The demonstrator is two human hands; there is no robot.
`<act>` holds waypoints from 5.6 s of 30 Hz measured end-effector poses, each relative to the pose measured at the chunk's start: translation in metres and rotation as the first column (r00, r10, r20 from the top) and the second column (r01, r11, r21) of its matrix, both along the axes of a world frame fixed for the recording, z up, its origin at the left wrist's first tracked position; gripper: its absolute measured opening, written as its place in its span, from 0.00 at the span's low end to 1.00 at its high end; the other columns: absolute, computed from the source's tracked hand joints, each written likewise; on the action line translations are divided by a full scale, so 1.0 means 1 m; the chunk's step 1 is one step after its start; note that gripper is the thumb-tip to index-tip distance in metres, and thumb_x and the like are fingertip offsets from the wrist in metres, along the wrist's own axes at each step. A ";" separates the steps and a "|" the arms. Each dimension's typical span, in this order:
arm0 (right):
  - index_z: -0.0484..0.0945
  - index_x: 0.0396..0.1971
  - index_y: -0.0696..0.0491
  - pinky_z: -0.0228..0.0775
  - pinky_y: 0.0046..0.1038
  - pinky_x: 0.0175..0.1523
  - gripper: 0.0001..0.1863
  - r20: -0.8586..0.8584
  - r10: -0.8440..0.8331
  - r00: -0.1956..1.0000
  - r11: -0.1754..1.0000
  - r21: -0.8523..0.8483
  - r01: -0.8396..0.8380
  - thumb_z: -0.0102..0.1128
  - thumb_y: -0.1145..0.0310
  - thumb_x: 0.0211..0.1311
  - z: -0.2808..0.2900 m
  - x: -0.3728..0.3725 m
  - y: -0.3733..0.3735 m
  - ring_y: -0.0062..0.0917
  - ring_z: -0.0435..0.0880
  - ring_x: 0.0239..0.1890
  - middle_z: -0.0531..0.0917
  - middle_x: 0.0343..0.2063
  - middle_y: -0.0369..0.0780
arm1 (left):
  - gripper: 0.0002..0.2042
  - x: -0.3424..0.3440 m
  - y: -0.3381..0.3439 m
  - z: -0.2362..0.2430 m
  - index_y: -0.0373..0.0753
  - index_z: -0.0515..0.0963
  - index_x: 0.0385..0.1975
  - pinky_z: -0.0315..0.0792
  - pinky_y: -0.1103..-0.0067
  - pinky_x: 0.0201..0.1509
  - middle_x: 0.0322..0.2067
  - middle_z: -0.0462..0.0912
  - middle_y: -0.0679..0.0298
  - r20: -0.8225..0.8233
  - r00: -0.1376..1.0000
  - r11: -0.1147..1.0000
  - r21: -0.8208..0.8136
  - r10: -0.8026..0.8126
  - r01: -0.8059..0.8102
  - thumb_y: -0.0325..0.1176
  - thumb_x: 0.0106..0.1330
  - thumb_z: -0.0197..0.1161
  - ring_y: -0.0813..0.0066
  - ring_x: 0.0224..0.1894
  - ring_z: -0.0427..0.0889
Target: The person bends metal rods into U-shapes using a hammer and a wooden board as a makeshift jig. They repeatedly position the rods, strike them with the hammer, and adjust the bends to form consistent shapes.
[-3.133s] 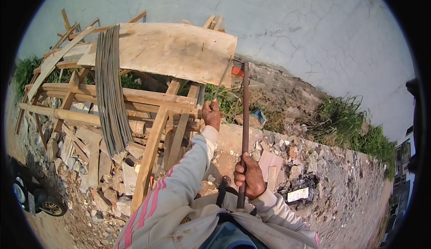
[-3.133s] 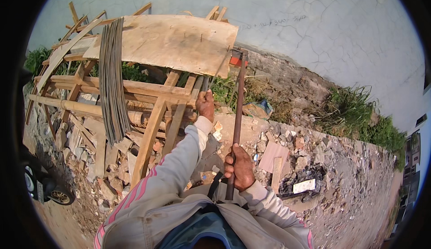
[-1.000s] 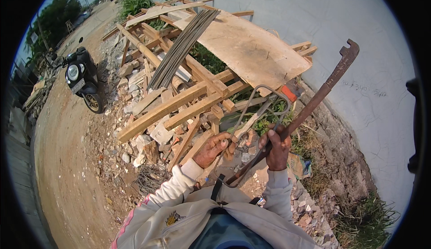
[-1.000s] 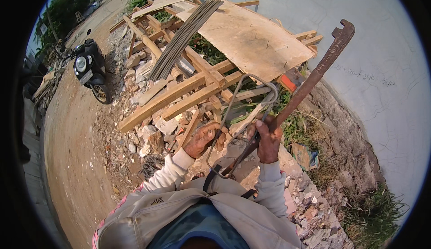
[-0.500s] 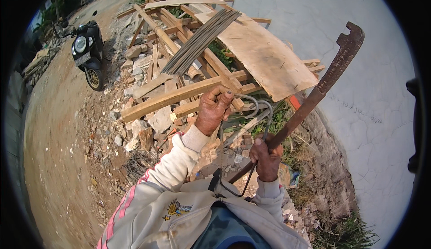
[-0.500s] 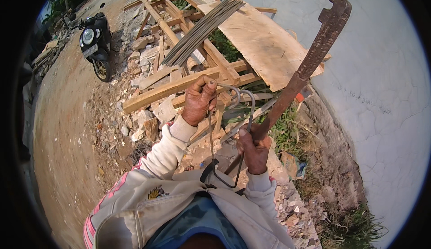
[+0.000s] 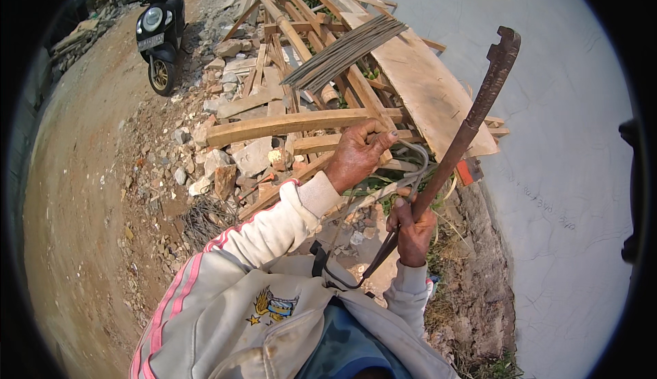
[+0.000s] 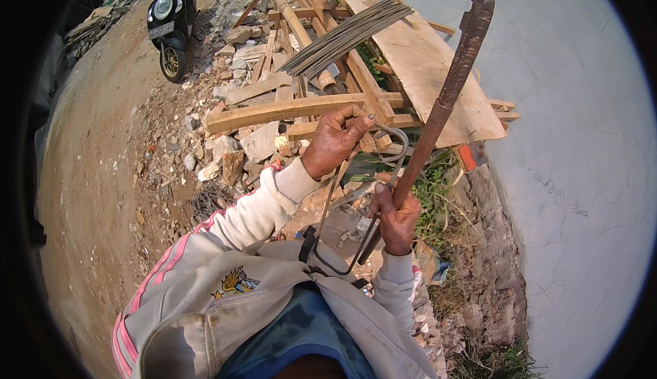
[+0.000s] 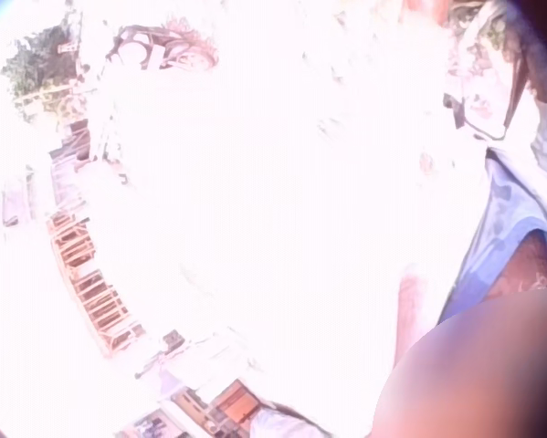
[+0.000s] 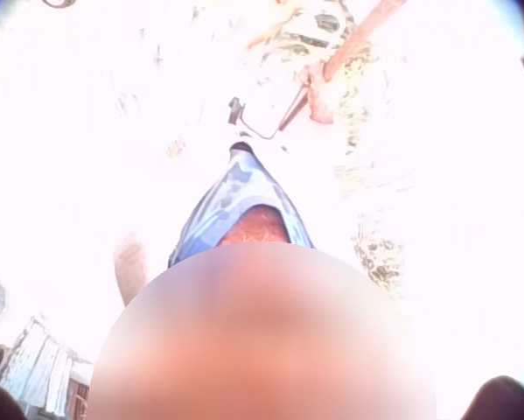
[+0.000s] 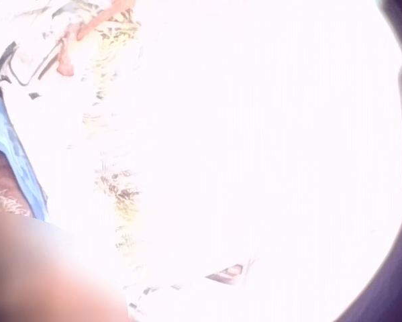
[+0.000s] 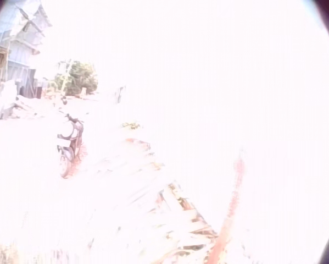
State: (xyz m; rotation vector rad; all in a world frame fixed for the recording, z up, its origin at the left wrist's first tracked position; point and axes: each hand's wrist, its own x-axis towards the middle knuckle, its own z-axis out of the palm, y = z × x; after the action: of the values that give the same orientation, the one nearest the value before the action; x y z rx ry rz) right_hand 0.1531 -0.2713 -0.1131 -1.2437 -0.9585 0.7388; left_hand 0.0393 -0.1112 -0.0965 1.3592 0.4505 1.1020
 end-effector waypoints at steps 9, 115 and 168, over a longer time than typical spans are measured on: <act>0.78 0.43 0.60 0.60 0.21 0.21 0.11 -0.252 0.101 0.963 0.990 0.122 -0.071 0.63 0.68 0.71 -0.004 -0.019 0.011 0.16 0.67 0.15 0.69 0.15 0.31 | 0.27 -0.052 -0.014 -0.049 0.37 0.71 0.60 0.74 0.80 0.50 0.38 0.80 0.65 0.051 0.966 0.964 -0.073 -0.254 0.257 0.56 0.75 0.56 0.78 0.45 0.79; 0.77 0.26 0.57 0.65 0.20 0.14 0.16 -0.269 -0.312 0.911 0.805 -0.584 0.103 0.70 0.59 0.59 -0.094 0.469 0.055 0.16 0.70 0.10 0.75 0.15 0.33 | 0.13 0.204 -0.056 -0.121 0.38 0.74 0.49 0.62 0.88 0.18 0.29 0.76 0.69 -0.017 0.983 0.495 -0.862 0.182 -0.107 0.41 0.77 0.58 0.85 0.19 0.67; 0.76 0.28 0.54 0.64 0.19 0.16 0.14 -0.209 -0.310 0.928 0.767 -0.631 0.114 0.70 0.60 0.61 -0.084 0.464 0.059 0.15 0.70 0.12 0.73 0.16 0.31 | 0.12 0.208 0.037 -0.130 0.46 0.71 0.30 0.51 0.85 0.16 0.17 0.64 0.75 -0.181 0.959 0.612 -0.740 0.220 -0.280 0.43 0.75 0.61 0.86 0.14 0.56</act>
State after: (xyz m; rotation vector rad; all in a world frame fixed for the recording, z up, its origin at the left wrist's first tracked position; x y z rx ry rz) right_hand 0.6169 -0.2124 -0.1972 -1.7073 -0.3004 1.0665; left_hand 0.2477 -0.0747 -0.2268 0.5753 1.0587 0.9101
